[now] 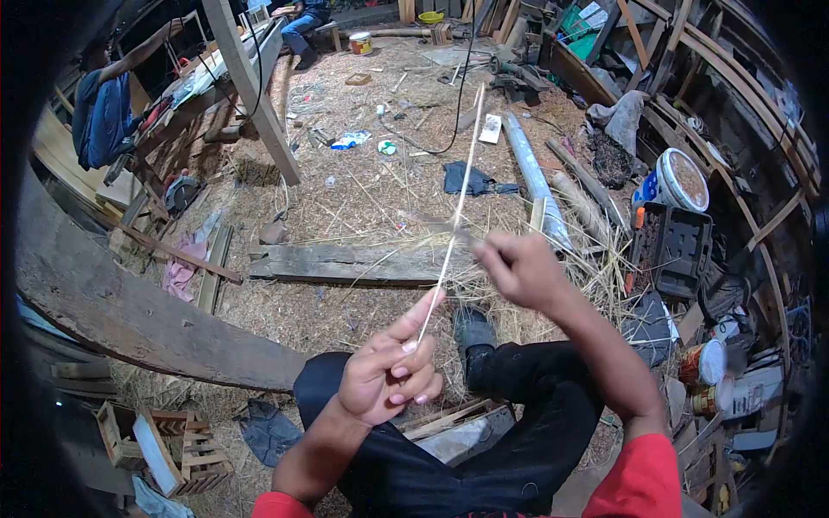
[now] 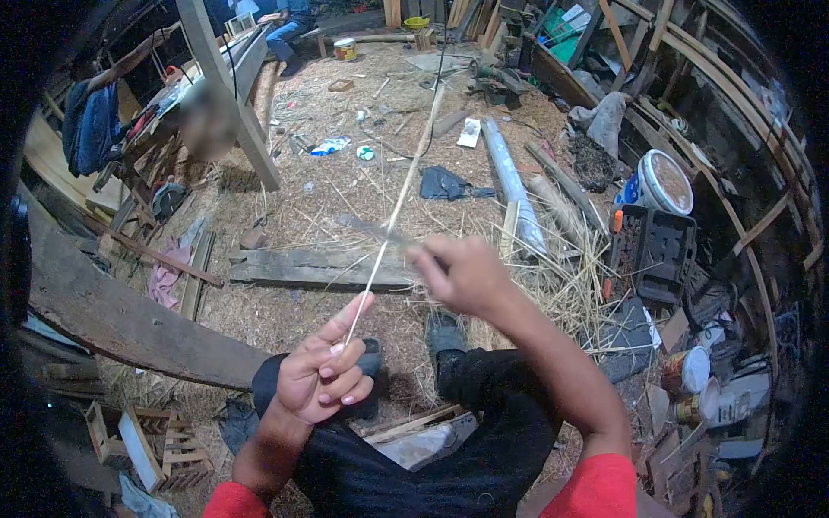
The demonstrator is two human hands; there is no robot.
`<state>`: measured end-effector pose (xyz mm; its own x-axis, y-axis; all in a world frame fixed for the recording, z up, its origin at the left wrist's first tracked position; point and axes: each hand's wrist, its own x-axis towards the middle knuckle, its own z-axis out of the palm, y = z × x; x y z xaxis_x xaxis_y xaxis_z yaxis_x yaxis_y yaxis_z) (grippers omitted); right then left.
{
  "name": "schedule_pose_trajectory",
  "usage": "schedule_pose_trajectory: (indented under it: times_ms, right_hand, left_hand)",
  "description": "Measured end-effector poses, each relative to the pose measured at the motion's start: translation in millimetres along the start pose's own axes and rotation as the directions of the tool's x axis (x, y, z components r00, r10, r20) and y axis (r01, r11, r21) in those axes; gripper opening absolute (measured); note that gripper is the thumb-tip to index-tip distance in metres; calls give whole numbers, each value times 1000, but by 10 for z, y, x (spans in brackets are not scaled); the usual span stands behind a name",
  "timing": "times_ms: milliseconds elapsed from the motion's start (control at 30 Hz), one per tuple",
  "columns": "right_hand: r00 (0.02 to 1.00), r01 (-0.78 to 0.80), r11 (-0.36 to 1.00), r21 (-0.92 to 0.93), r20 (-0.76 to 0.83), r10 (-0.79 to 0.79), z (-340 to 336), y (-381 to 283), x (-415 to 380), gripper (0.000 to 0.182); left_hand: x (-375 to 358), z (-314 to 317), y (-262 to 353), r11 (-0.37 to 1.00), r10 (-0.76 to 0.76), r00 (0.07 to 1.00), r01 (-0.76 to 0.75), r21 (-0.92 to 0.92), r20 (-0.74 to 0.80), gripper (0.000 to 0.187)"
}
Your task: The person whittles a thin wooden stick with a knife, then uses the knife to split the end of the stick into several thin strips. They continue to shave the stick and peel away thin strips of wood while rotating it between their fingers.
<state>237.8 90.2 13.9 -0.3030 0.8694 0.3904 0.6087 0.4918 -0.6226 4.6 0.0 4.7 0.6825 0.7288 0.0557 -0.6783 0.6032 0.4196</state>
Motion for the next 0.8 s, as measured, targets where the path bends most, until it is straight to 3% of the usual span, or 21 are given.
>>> schedule_pose_trajectory:
  times_ms: [100, 167, 367, 433, 633, 667, 767, 800]
  right_hand:
    - [1000, -28, 994, -103, -7, 28, -77, 128, 45, 37]
    - [998, -52, 998, -30, -34, 51, -42, 127, 21, 39]
    - [997, -77, 997, 5, -21, 77, -66, 141, 24, 37]
    - [993, -119, 987, 111, 10, 119, -44, 48, -8, 36]
    - [944, 260, 966, -3, 210, -253, 197, -337, -328, 33]
    - [950, 220, 975, -6, 230, -213, 166, -322, -297, 32]
    - [998, 58, 998, -10, 38, -57, 89, -92, -109, 33]
    - [992, 80, 995, -62, 100, -74, 63, -113, -141, 34]
  left_hand:
    - [14, -18, -13, 999, -34, 999, 33, -10, -40, 61]
    - [23, -72, -7, 999, -48, 998, 48, 10, -36, 60]
    - [73, 9, -25, 965, 1, 987, 42, 260, -163, 57]
    - [100, -22, -37, 978, 21, 989, 10, 208, -149, 57]
    - [118, 2, -36, 998, 53, 987, -49, 27, -155, 52]
    - [105, 6, -35, 998, 57, 987, -57, 2, -148, 52]
    - [77, 16, -25, 998, 56, 992, -53, 29, -112, 52]
    - [78, 28, -17, 998, 53, 992, -50, 28, -118, 52]
